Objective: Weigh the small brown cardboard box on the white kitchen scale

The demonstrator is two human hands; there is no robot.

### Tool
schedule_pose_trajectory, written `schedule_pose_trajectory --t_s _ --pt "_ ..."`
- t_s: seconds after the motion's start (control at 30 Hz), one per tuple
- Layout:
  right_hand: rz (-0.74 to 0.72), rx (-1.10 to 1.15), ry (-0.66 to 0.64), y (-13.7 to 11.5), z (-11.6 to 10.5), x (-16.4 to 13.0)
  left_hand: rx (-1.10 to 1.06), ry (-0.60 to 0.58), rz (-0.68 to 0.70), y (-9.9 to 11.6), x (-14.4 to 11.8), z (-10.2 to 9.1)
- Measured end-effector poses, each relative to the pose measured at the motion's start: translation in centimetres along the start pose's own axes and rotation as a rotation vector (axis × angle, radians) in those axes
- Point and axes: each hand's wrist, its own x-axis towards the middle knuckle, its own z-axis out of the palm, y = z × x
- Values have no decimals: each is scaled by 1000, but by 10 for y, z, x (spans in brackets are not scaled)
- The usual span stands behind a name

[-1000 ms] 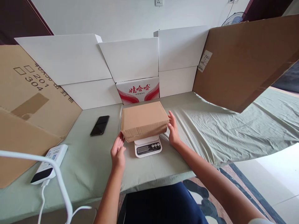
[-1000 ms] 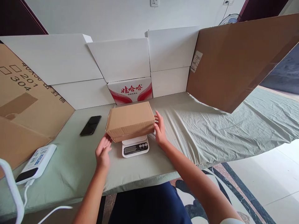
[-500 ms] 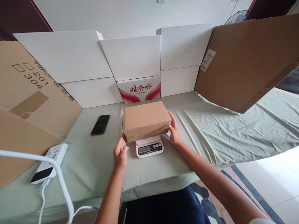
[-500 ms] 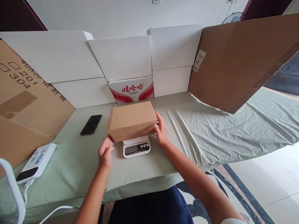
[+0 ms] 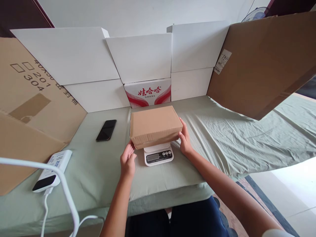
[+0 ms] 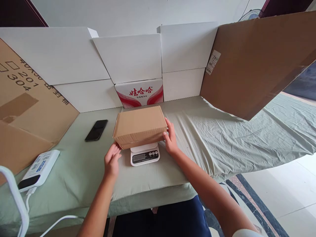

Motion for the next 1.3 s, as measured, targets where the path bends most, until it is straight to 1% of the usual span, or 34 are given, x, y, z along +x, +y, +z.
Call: schedule_pose_trajectory --t_s 0.13,0.3,0.47,0.67,0.8,0.97,1.13,1.3 --pt "0 -11 9 0 0 1 -24 7 16 -1 1 1" --pt "-10 -13 14 1 1 3 1 3 4 0 1 2" --pt "-16 -34 17 0 0 4 -17 -25 33 -3 3 2" --pt "5 -37 21 2 0 6 -22 -49 36 -7 6 3" --pt "7 -28 22 2 0 7 -15 -39 49 -9 7 3" --pt "14 -25 25 2 0 7 -10 -73 66 -11 7 1" --pt "27 -35 10 3 -1 4 -13 -46 51 -11 6 2" --pt "48 -9 16 2 -1 3 -14 -55 39 -9 4 2"
